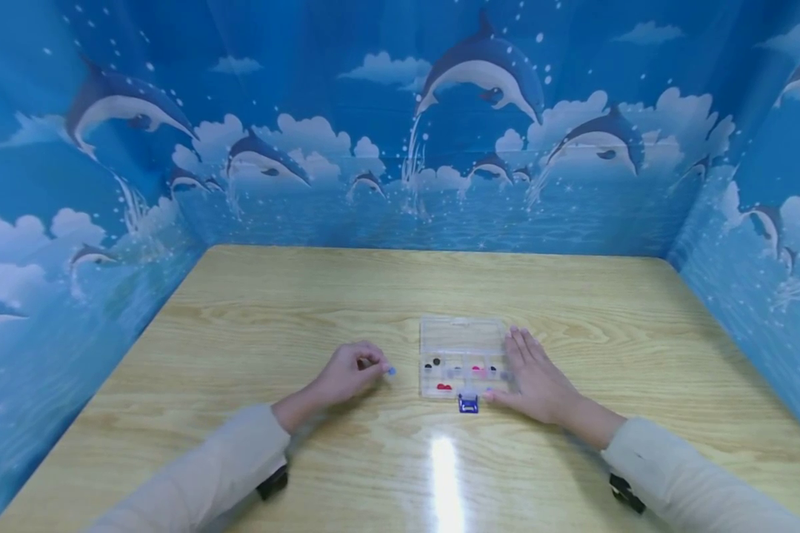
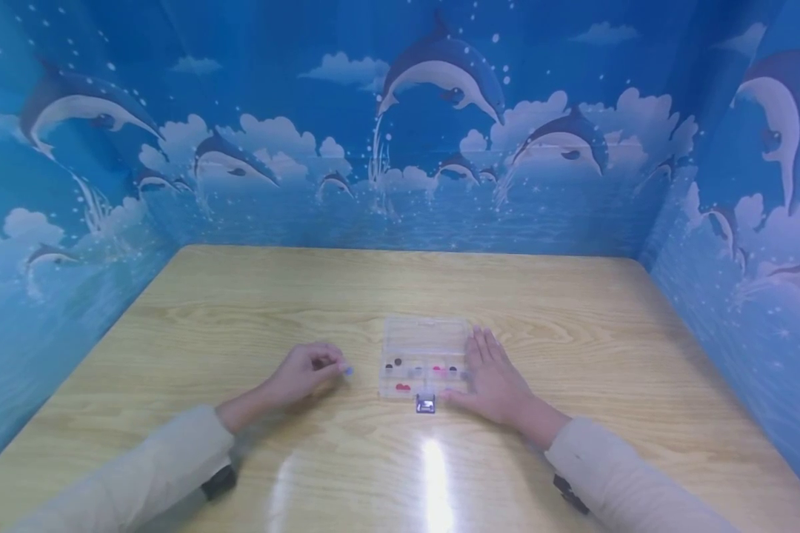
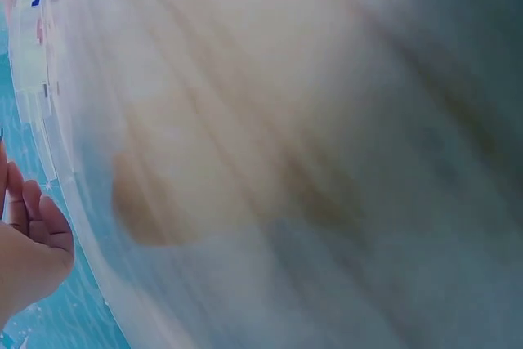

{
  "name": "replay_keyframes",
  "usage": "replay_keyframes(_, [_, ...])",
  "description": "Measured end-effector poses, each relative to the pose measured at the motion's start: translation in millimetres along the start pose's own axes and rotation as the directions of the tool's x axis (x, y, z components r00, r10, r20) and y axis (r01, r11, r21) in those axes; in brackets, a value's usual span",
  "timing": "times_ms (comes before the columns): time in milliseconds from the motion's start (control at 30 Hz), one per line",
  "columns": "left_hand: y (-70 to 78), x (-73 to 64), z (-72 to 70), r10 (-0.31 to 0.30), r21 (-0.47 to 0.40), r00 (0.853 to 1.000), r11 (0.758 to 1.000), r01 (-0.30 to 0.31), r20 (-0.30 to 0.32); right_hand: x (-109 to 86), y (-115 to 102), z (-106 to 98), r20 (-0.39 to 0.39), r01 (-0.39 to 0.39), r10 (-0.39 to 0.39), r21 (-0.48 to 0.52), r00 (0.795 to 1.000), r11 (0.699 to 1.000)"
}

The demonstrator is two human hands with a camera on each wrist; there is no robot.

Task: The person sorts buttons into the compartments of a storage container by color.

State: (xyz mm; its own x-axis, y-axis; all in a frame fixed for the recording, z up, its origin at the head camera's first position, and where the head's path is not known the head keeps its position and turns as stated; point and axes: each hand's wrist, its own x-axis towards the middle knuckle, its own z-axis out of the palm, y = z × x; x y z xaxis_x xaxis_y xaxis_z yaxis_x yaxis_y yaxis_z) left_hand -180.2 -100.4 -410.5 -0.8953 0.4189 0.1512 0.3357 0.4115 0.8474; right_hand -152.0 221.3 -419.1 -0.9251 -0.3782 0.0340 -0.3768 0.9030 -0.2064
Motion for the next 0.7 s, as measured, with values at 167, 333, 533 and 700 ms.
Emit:
replay_keyframes(167, [4.8, 3.8, 5.0, -0.039, -0.009, 0.999, 0.999, 0.039, -0.004, 0.3, -1, -1, 0.003, -0.001, 0.001, 0.002, 1.0, 1.0])
replay_keyframes(333, [7.4, 7.8, 9.6, -0.051, -0.025, 0.999, 0.998, 0.051, -0.012, 0.2, -1, 0, 0.006, -0.005, 0.005, 0.004, 1.0, 1.0])
replay_keyframes(533, [10.9, 12.9, 15.0, -0.047, -0.039, 0.999, 0.998, 0.045, -0.029, -0.2, 0, 1, 0.004, 0.0, 0.0, -0.005, 1.0, 1.0])
replay_keyframes(700, [15.5, 16.1, 19.8, -0.056, -0.05, 0.998, 0.997, 0.054, -0.037, 0.3, 1, 1, 0.005, 0.0, 0.0, -0.004, 1.0, 1.0])
